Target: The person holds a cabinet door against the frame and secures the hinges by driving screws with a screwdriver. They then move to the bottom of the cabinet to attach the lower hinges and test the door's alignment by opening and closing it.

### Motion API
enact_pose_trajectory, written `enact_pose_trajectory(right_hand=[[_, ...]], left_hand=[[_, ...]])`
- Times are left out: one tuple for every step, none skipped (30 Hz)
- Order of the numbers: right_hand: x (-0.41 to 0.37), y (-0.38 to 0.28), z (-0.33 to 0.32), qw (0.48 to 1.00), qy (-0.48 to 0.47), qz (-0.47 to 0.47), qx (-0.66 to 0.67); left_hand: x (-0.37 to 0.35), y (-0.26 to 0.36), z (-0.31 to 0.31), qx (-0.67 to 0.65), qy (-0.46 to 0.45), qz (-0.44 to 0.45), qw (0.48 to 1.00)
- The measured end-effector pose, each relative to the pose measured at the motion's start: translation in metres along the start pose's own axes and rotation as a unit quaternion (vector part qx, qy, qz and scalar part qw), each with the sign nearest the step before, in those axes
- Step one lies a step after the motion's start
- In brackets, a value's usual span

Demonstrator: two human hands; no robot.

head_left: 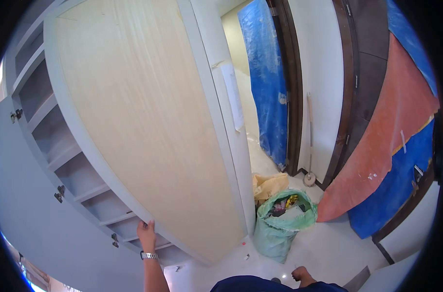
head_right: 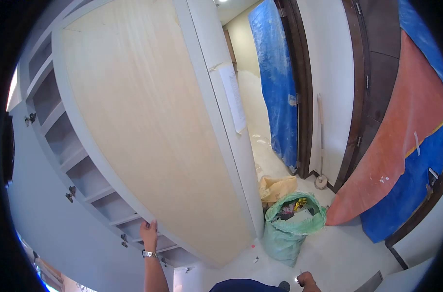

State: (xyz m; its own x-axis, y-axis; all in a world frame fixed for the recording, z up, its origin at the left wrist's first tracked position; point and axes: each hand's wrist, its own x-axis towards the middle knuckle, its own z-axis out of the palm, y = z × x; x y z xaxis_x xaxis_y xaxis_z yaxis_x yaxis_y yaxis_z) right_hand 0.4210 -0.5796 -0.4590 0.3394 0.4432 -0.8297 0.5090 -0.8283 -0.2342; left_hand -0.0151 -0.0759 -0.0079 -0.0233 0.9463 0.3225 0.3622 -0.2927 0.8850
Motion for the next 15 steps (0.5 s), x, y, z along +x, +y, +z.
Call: enact_pose_trajectory(right_hand=[[-0.007,-0.006,0.007,1.0,0.01,-0.003,-0.006],[-0.02,-0.016,0.012,1.0,0.02,-0.007,-0.011],[-0.02,-0.015,0.02,0.999,0.028,-0.019,-0.035],[-0.022,-0.01,0.029,0.997,0.032,-0.035,-0.065],[-0.021,-0.002,0.04,0.993,0.034,-0.05,-0.101],[-0.017,0.008,0.053,0.987,0.035,-0.065,-0.14],[-0.009,0.022,0.068,0.981,0.032,-0.077,-0.178],[0.021,0.047,0.101,0.972,0.009,-0.099,-0.213],[-0.004,0.045,0.093,0.972,0.026,-0.083,-0.219],[-0.026,0.038,0.088,0.973,0.028,-0.074,-0.217],[-0.033,0.039,0.09,0.973,0.029,-0.067,-0.218],[-0.039,0.04,0.091,0.973,0.031,-0.062,-0.22],[-0.045,0.041,0.091,0.973,0.032,-0.058,-0.222],[-0.048,0.042,0.093,0.972,0.034,-0.053,-0.225],[-0.05,0.043,0.093,0.972,0.034,-0.051,-0.228]], left_hand=[[0.016,-0.008,0.004,-0.04,0.0,0.026,0.999],[0.031,-0.014,0.008,-0.08,-0.001,0.051,0.996],[0.044,-0.019,0.011,-0.118,-0.002,0.077,0.99],[0.056,-0.024,0.013,-0.105,-0.003,0.066,0.992],[0.067,-0.027,0.015,-0.091,-0.005,0.056,0.994],[0.076,-0.028,0.018,-0.078,-0.007,0.046,0.996],[0.081,-0.027,0.021,-0.084,-0.003,0.049,0.995],[0.084,-0.025,0.024,-0.09,0.002,0.051,0.995],[0.087,-0.024,0.026,-0.096,0.007,0.052,0.994],[0.09,-0.024,0.028,-0.086,0.023,0.055,0.995],[0.092,-0.025,0.03,-0.075,0.039,0.057,0.995],[0.093,-0.026,0.032,-0.064,0.055,0.06,0.995],[0.095,-0.027,0.033,-0.06,0.06,0.058,0.995],[0.101,-0.032,0.034,-0.055,0.066,0.057,0.995],[0.105,-0.035,0.034,-0.05,0.071,0.056,0.995]])
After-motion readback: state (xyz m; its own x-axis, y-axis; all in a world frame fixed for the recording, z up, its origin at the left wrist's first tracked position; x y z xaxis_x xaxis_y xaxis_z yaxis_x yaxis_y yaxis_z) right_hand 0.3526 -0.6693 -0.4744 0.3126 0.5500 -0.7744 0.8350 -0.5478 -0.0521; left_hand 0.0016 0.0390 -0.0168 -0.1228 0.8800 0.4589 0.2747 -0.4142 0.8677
